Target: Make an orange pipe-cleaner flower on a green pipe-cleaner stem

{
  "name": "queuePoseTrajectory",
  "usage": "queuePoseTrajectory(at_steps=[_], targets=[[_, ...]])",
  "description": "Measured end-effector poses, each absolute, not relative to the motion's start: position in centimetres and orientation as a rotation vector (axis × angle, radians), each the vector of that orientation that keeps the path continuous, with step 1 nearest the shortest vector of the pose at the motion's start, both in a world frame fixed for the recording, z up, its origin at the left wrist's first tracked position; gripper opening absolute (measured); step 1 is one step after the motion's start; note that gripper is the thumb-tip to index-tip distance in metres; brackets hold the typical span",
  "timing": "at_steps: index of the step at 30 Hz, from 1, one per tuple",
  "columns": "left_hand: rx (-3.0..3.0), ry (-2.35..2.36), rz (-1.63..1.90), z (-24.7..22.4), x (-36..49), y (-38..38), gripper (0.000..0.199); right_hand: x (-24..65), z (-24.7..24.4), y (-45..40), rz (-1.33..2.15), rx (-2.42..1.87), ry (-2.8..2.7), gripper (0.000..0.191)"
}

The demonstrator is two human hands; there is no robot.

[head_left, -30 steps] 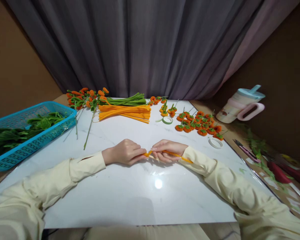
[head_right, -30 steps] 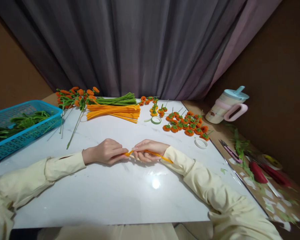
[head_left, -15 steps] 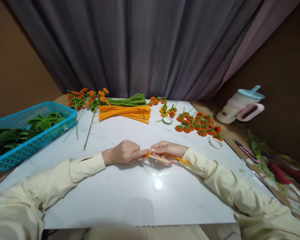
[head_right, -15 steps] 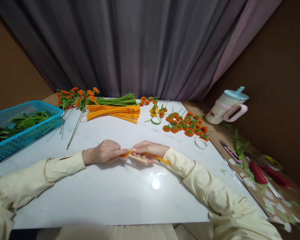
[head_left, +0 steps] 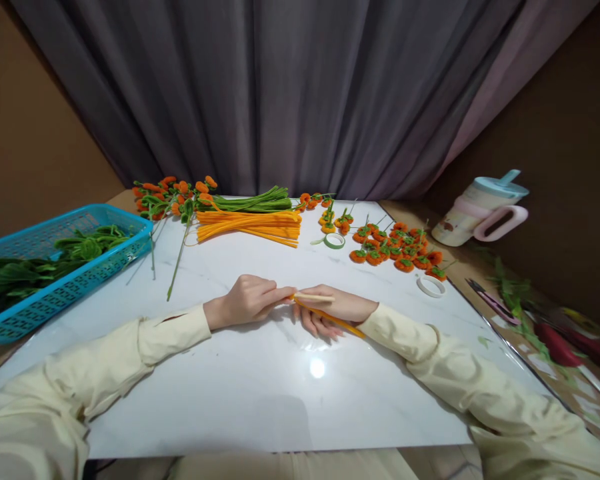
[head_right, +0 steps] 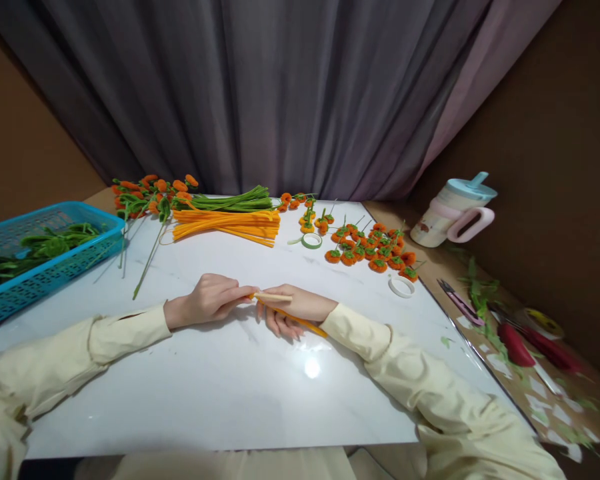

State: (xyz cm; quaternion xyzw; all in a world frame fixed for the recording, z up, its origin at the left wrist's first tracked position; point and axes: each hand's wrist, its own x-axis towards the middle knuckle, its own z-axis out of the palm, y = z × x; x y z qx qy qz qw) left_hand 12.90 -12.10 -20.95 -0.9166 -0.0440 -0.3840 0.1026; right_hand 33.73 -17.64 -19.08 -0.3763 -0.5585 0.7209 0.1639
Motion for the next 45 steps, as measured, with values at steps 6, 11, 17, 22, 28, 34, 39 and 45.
queuePoseTrajectory(at_steps=[6, 11, 17, 22, 28, 34, 39, 45], targets=[[-2.743, -0.204, -1.131, -21.0, 13.0, -12.1, 0.018, 33.3, -18.7, -18.1, 1.976, -1.152, -1.539, 0.036], [-2.760, -0.330, -1.135, -20.9, 13.2, -12.2, 0.018, 33.2, -19.0, -18.0, 1.974, -1.173, -1.495, 0.031], [-2.737, -0.494, -1.153, -21.3, 13.4, -11.9, 0.017, 33.2, -19.2, -17.7, 2.016, -1.124, -1.532, 0.029], [-2.760, -0.558, -1.064, -21.8, 13.3, -11.7, 0.018, 33.4, -18.8, -17.7, 2.015, -1.125, -1.608, 0.026], [-2.710, -0.490, -0.976, -21.3, 13.3, -12.1, 0.017, 33.9, -18.7, -17.6, 2.037, -1.050, -1.711, 0.029], [-2.678, -0.408, -0.848, -20.7, 13.4, -12.6, 0.019, 34.1, -18.8, -17.3, 2.146, -0.940, -1.662, 0.028], [-2.683, -0.354, -0.796, -20.6, 13.4, -12.7, 0.019, 34.5, -19.0, -16.9, 2.189, -0.932, -1.572, 0.024], [-2.653, -0.307, -0.795, -20.7, 13.3, -12.7, 0.018, 34.8, -19.0, -16.7, 2.205, -0.978, -1.476, 0.020]])
